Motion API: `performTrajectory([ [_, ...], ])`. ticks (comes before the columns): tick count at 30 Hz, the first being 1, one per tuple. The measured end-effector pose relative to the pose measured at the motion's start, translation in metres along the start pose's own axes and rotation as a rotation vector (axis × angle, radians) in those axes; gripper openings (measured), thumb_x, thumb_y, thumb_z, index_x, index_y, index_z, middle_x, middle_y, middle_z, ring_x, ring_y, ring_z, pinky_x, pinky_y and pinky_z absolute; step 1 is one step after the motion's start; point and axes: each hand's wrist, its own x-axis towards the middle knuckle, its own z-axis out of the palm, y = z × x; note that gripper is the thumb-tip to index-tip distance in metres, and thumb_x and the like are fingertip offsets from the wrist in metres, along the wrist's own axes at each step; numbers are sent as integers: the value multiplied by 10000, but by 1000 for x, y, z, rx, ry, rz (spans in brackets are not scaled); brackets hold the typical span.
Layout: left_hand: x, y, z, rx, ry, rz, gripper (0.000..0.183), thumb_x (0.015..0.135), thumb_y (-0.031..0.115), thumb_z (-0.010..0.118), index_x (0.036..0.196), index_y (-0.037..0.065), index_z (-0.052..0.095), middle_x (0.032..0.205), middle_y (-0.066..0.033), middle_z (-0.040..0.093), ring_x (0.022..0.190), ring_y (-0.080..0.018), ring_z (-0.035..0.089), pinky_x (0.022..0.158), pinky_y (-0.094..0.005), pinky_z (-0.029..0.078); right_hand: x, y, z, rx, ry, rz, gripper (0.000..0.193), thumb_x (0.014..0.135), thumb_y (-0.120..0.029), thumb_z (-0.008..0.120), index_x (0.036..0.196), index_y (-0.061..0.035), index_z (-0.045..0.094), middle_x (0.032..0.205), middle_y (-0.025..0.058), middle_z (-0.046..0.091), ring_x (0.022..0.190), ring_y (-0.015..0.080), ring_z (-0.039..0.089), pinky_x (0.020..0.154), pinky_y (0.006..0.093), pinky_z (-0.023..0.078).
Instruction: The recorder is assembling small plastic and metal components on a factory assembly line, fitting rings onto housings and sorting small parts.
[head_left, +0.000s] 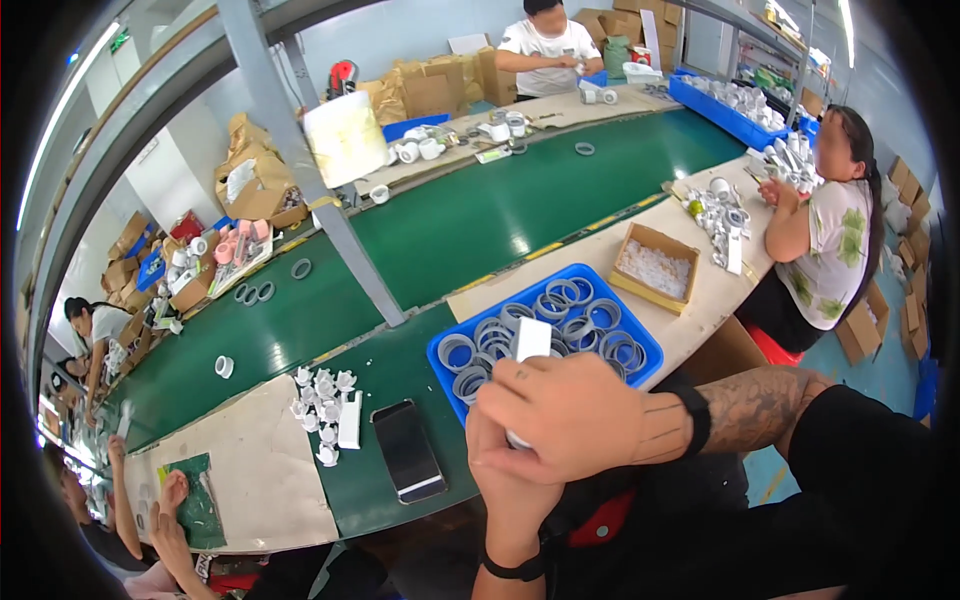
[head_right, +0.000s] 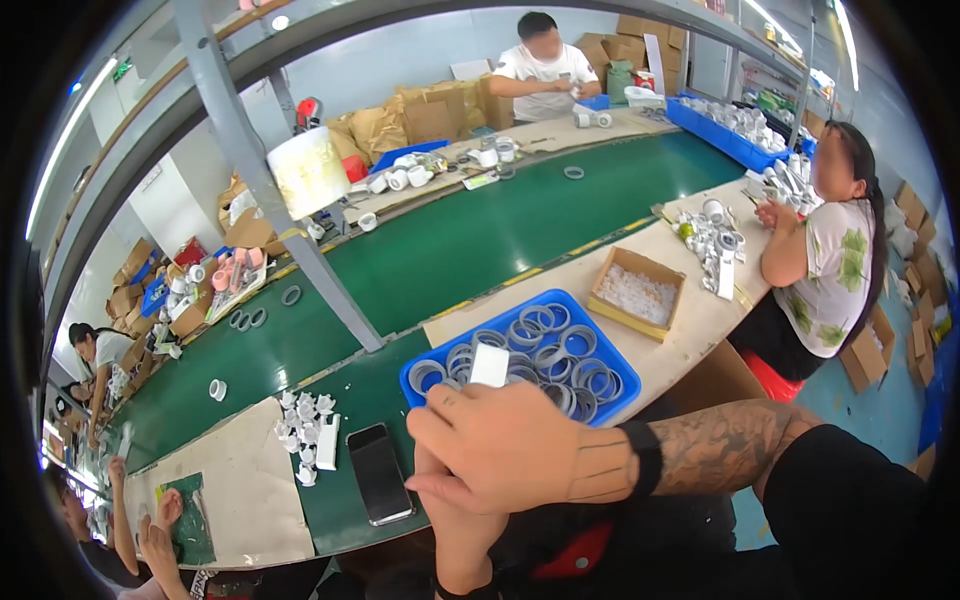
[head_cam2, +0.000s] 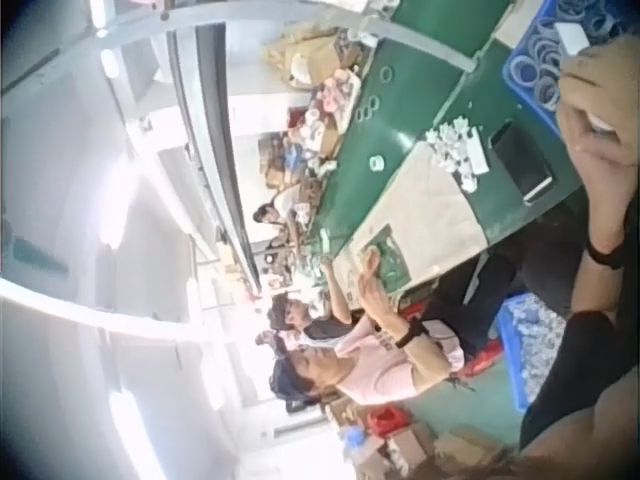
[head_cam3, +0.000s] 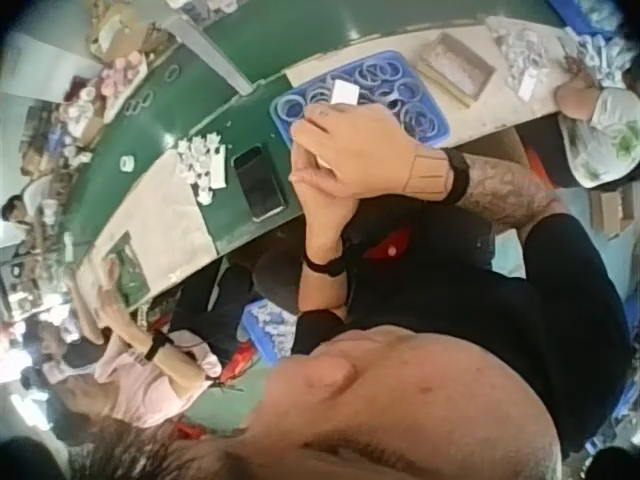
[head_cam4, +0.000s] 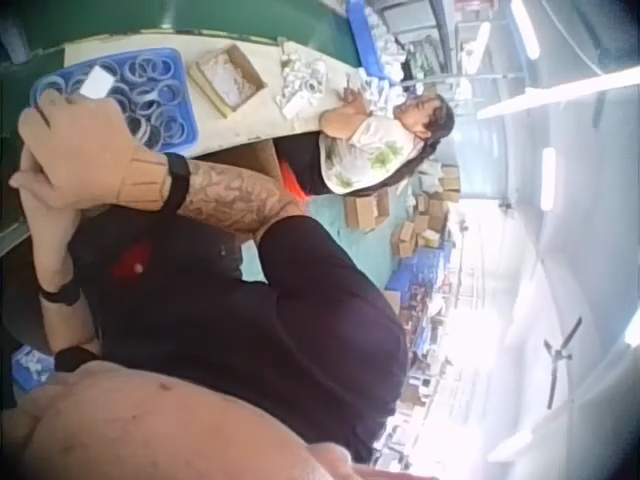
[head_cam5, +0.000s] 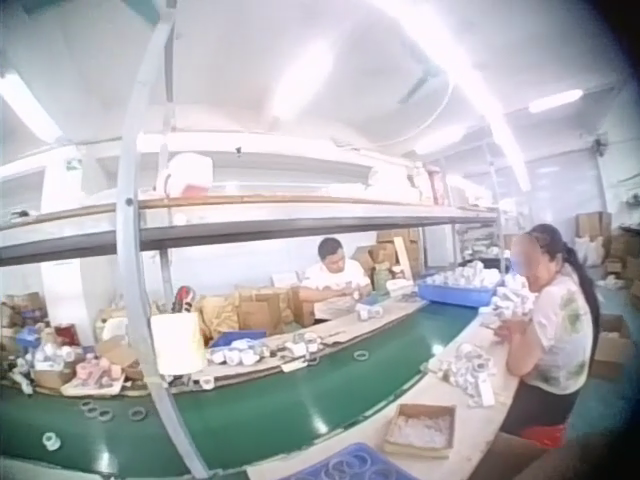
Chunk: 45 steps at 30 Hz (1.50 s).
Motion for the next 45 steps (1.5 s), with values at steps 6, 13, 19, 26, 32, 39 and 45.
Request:
performTrajectory([
  [6, -5, -14, -18, 128, 39, 42, 377, 861, 144, 862, 1184, 24, 710, 1172, -144, 673, 1127, -346, 647, 923, -451, 522, 10, -9, 25, -2, 77, -212, 338, 957, -415, 765, 1041, -104, 662, 1009, 71, 656, 812, 232, 736, 583, 405, 568],
  [13, 8, -2, -31, 257, 90, 370, 216, 971, 138, 826, 1090, -25, 748, 1009, -148, 752, 892, -257, 691, 798, -360, 530, 13, -32, 24, -99, 88, -23, 449, 981, -534, 753, 1079, -103, 673, 1029, 121, 651, 748, 246, 719, 570, 392, 572],
  [19, 0, -14, -24, 249, 135, 9, 486, 813, 264, 872, 1213, 27, 729, 1097, -188, 665, 1032, -393, 657, 823, -492, 537, 11, -19, 38, 55, 96, 33, 438, 982, -511, 749, 1068, -89, 669, 953, 126, 624, 710, 267, 706, 546, 405, 563],
  [26, 5, -13, -23, 361, 110, 138, 462, 806, 235, 867, 1180, 7, 720, 1089, -210, 656, 1010, -411, 657, 833, -502, 525, 7, -30, 39, -84, 198, 156, 377, 955, -452, 741, 1077, -99, 687, 924, 84, 637, 688, 275, 711, 533, 409, 555],
  [32, -4, -30, -16, 476, 107, 87, 430, 821, 263, 861, 1136, 16, 705, 1073, -159, 713, 1079, -411, 650, 863, -505, 519, -1, -13, 51, -66, 92, 257, 328, 959, -419, 735, 1042, -103, 714, 912, 65, 647, 639, 272, 716, 514, 414, 548],
  [39, 7, 2, -3, 321, 113, 127, 374, 806, 180, 869, 1077, -20, 707, 1118, -171, 695, 1062, -386, 652, 878, -496, 515, -8, -4, 48, 99, 194, 57, 203, 982, -311, 704, 1028, -115, 729, 926, 43, 665, 611, 241, 700, 499, 393, 540],
  [45, 2, -4, -2, 321, 62, 225, 360, 809, 165, 867, 1086, -6, 715, 1110, -163, 718, 1072, -404, 678, 919, -511, 520, -14, 2, 29, 110, 171, -26, 201, 987, -286, 700, 1037, -94, 727, 924, 38, 679, 616, 241, 697, 497, 385, 543],
])
